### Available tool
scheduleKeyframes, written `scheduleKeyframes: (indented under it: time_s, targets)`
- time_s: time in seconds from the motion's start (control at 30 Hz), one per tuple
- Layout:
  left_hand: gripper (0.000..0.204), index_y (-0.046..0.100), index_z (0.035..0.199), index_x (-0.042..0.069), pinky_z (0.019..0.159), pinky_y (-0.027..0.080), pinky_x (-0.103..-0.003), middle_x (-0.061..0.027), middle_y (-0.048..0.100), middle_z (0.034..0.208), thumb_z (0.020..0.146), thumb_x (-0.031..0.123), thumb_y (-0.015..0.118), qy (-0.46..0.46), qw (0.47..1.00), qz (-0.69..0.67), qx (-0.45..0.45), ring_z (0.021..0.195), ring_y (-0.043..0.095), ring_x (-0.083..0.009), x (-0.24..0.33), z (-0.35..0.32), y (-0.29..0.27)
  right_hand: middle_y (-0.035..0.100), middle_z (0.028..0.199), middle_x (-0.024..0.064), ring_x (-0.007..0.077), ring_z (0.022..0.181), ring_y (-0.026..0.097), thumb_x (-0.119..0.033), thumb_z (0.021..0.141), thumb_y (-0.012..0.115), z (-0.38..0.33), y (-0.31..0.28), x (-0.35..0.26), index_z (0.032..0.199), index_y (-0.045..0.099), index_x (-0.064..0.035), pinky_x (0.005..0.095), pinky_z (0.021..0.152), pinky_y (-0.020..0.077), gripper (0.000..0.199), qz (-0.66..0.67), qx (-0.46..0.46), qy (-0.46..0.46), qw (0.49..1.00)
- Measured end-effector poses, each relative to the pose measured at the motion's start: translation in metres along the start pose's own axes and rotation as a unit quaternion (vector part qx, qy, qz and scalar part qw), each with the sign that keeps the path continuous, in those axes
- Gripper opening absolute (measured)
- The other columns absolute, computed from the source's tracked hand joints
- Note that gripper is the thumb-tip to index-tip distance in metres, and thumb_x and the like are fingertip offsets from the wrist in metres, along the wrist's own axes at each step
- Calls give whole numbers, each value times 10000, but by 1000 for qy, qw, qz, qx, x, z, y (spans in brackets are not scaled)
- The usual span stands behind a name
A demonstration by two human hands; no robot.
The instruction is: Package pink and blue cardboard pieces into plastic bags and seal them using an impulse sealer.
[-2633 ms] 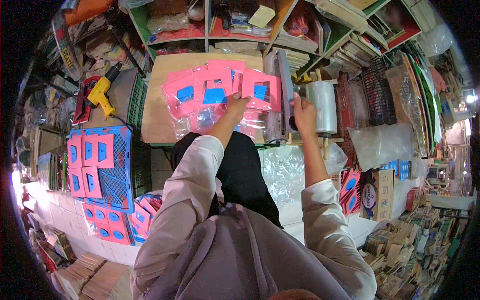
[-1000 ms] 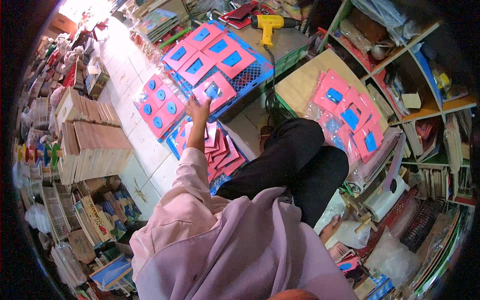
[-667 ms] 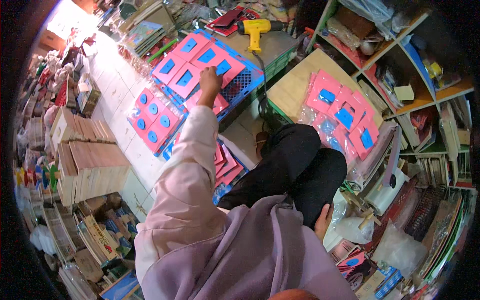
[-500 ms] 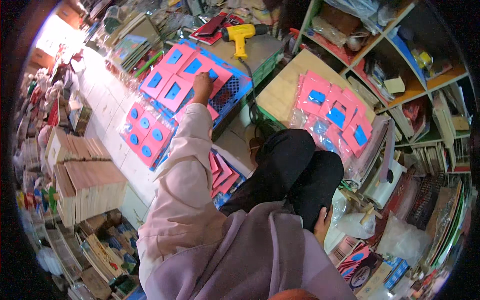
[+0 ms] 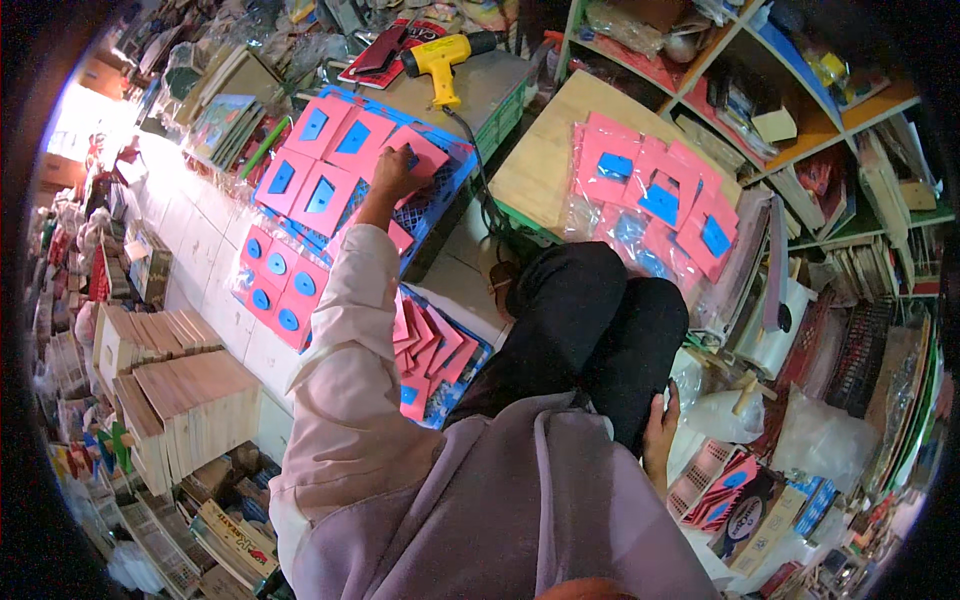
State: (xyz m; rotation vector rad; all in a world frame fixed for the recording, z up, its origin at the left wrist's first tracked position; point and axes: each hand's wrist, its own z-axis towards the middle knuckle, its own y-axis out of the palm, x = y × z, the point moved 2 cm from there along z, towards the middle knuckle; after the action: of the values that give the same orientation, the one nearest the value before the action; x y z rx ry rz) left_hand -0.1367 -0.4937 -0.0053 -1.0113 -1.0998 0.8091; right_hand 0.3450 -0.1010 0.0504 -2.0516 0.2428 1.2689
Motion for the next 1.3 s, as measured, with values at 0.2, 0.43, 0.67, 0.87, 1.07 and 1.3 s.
scheduleKeyframes:
  time_s: [0.2, 0.43, 0.67, 0.87, 1.07, 1.3]
  targets:
    - [607, 588, 960, 4, 719, 475, -324, -128, 591, 852, 545, 397, 792, -105, 974, -200, -13, 788, 579, -231, 40, 4, -60, 332, 1333, 178, 294, 1243, 292, -208, 875, 479, 0, 0, -44, 1283, 366, -20, 369, 1036, 187, 463, -102, 22, -120, 987]
    - [573, 524, 1039, 35, 800, 451, -326, -124, 534, 1042, 540, 153, 778, 374, 858, -314, -158, 940, 546, -225, 230, -84, -118, 343, 1331, 164, 295, 1250, 292, -176, 851, 480, 31, 4, -117, 1266, 391, -32, 381, 1036, 182, 448, -88, 49, -257, 961]
    - [474, 501, 938, 57, 845, 423, -385, -109, 459, 1020, 508, 111, 693, 654, 669, -199, -292, 987, 483, -295, 342, -170, -90, 538, 1108, 86, 151, 987, 503, -326, 895, 461, 91, 1, -117, 1184, 475, -56, 298, 802, 429, 396, 255, -145, -10, 956]
    - [420, 508, 906, 61, 865, 416, -353, -104, 466, 1059, 533, 134, 687, 726, 607, -129, -296, 1024, 479, -263, 357, -174, -79, 615, 950, 32, 69, 790, 571, -94, 772, 643, 93, 11, -100, 1086, 547, -20, 204, 672, 467, 336, 248, -439, -5, 863]
    - [324, 553, 932, 93, 919, 372, -393, -90, 461, 1194, 617, 111, 626, 727, 633, -70, -257, 1123, 435, -241, 369, -170, -70, 639, 861, 36, 94, 752, 593, 3, 713, 663, 78, 7, -72, 963, 605, -6, 250, 690, 486, 257, 297, -263, 76, 915]
    - [454, 494, 1146, 84, 1017, 226, -467, -126, 353, 1327, 705, 157, 571, 608, 750, -40, -255, 1247, 296, -310, 348, -150, -68, 610, 775, 14, 75, 707, 562, -180, 769, 675, 63, 5, -63, 951, 590, -35, 231, 612, 460, 248, 215, -112, -9, 970]
